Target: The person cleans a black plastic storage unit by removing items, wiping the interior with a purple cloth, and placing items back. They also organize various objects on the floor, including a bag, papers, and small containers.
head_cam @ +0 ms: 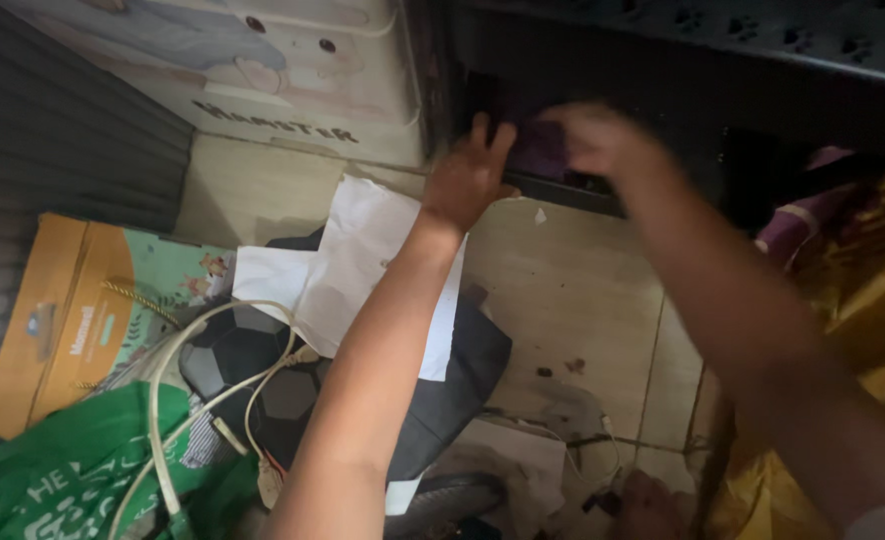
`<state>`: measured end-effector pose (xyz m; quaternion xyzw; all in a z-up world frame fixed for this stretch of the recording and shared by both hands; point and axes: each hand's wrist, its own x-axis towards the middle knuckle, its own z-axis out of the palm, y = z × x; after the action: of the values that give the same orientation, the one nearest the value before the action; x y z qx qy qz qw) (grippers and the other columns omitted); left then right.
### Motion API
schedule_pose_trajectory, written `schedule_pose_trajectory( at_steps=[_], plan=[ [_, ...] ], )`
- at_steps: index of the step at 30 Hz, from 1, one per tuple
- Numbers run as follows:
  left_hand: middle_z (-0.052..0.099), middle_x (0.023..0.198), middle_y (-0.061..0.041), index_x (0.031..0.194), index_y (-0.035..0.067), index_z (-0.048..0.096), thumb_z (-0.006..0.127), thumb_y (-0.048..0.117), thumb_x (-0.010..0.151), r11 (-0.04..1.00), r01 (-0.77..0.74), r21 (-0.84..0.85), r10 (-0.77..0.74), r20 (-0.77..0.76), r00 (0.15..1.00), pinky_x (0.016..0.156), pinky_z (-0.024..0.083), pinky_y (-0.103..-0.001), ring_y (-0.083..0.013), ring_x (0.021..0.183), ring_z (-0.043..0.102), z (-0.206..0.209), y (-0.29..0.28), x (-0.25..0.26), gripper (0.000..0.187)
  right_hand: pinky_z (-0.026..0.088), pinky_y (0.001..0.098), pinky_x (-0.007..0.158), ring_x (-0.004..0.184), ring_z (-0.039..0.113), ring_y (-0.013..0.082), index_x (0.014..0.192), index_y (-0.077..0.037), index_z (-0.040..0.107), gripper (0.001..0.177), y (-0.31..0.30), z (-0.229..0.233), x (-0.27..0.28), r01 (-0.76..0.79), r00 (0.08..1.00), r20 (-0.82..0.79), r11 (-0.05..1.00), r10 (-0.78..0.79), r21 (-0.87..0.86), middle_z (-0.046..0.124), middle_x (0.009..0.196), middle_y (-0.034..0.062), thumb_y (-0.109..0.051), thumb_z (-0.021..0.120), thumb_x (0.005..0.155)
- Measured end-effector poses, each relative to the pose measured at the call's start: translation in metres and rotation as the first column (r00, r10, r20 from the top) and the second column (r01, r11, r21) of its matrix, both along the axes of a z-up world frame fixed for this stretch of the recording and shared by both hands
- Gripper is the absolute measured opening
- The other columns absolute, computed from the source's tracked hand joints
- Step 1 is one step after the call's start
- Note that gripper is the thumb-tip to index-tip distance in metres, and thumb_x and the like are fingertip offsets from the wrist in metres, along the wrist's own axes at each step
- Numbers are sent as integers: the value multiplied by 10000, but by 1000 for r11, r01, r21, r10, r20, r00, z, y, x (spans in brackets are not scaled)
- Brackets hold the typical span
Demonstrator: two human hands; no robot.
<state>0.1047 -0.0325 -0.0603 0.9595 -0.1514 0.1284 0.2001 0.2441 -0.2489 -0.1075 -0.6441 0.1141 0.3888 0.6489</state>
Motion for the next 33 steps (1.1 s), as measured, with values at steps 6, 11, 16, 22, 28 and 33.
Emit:
schedule_pose_trajectory(
  at_steps=[6,11,16,22,28,33],
  plan=[
    [691,1078,-137,1130,67,680,896,396,689,997,67,-23,-68,-43,997,837,569,-439,-331,1026,679,-13,2,7,592,596,411,946,1071,718,270,1212,-74,710,339,-90,29,14,25,945,281,817,169,-576,734,1171,123,-262,525,1000],
    [704,983,-108,1002,109,782,874,399,700,992,98,-75,-97,20,995,853,554,-445,-315,996,673,-32,5,10,429,571,464,980,1133,707,333,1217,-73,736,345,-123,33,5,-48,805,68,179,590,-983,729,1222,163,-283,557,1010],
    [710,929,-122,901,102,769,875,409,684,991,108,-81,-102,64,993,788,548,-473,-345,938,672,-33,7,12,390,546,518,1014,1195,696,396,1221,-71,762,352,-52,17,-30,-83,578,-132,-104,805,-991,725,1274,203,-304,589,1021],
    [710,863,-136,911,60,730,858,440,722,992,117,-38,-117,11,993,769,553,-490,-365,878,689,-25,9,10,444,422,453,1100,1321,505,354,1347,-153,672,522,27,48,-57,-228,323,413,493,852,-840,575,1406,206,-45,643,837],
    [702,824,-108,920,68,712,854,468,717,988,152,-34,-147,112,983,760,566,-451,-322,854,693,-20,11,6,470,449,420,1101,1288,567,315,1323,-147,669,459,-15,107,-35,-281,636,340,618,693,-734,628,1377,163,-96,621,869],
    [696,796,-120,854,67,700,877,451,688,988,155,-20,-152,101,983,713,554,-458,-332,822,686,-13,11,8,454,461,439,1078,1270,583,333,1333,-126,650,460,-30,104,-8,-66,583,242,342,776,-937,630,1366,183,-144,619,874]
  ],
)
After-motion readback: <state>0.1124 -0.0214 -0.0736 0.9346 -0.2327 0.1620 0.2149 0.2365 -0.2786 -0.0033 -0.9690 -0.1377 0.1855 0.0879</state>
